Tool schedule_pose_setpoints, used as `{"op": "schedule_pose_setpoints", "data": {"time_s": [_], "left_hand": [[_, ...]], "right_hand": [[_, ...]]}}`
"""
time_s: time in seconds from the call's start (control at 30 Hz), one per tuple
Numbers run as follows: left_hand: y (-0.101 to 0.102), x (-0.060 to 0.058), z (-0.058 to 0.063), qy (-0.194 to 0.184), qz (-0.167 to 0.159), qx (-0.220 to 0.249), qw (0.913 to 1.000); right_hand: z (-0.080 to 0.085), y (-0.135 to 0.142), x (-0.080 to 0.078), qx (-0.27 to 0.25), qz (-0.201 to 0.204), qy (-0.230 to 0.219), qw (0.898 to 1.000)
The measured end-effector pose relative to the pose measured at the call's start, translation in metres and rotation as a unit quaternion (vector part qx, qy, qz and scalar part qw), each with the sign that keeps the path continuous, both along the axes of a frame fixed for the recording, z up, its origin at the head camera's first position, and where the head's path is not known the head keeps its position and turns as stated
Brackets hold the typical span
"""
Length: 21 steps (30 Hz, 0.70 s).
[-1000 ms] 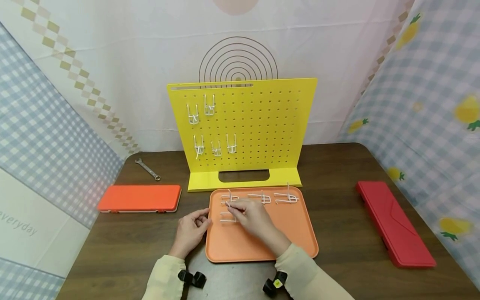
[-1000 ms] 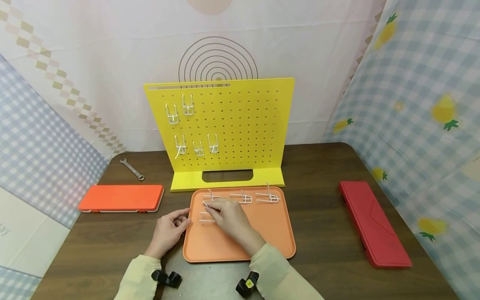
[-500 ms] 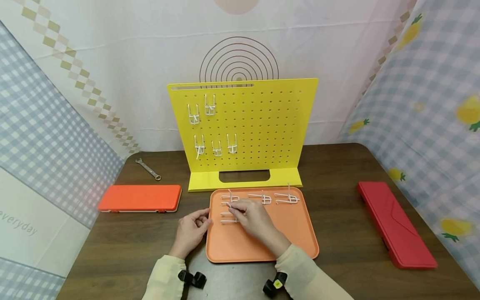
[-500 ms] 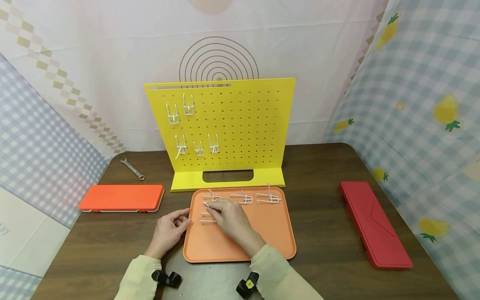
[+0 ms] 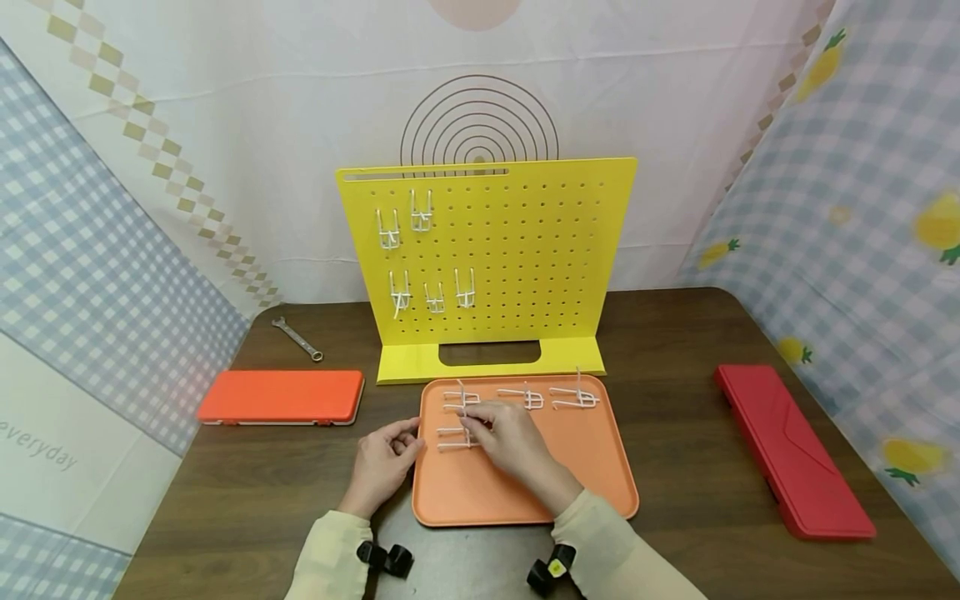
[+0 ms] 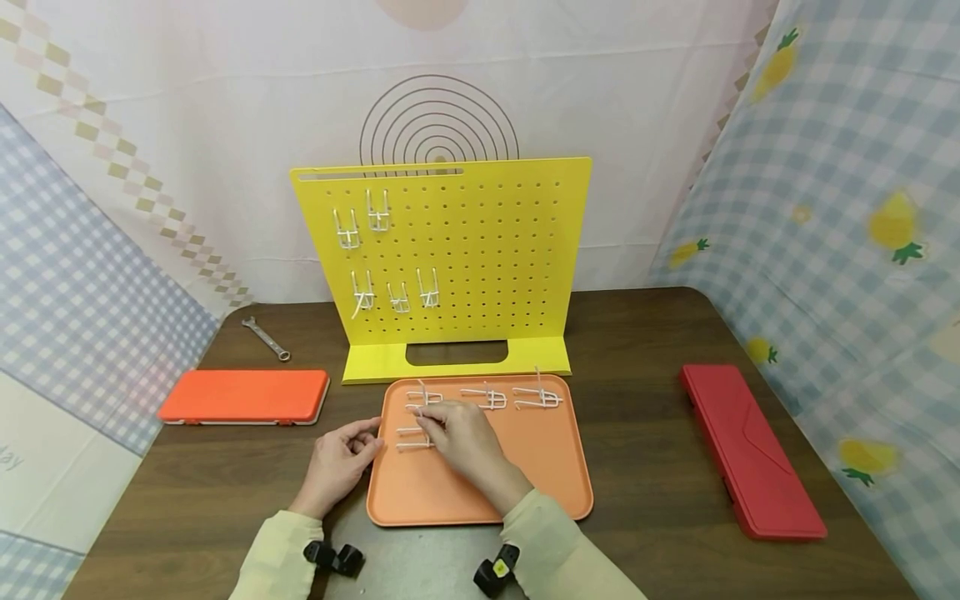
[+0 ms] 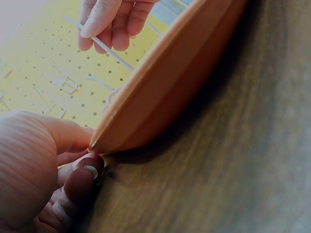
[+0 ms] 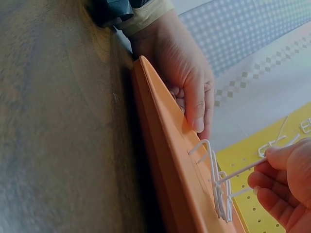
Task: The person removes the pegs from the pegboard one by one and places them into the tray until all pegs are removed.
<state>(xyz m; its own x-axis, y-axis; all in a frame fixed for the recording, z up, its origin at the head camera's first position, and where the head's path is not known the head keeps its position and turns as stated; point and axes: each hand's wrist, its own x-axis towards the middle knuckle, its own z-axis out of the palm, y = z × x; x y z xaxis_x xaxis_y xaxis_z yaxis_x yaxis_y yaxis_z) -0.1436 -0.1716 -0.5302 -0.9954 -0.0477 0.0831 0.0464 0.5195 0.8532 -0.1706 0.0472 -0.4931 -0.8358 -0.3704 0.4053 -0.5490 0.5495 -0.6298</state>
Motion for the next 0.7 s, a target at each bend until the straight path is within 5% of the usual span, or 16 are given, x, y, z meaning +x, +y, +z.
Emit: {"op": "schedule_pose_setpoints", "data": {"time_s": [0.7], "left_hand": [[0.0007, -0.0002, -0.001, 0.005, 0.002, 0.001, 1.0]], "right_hand": [[0.0028, 0.0037, -0.0005, 0.018, -0.012, -0.019, 1.0]]}}
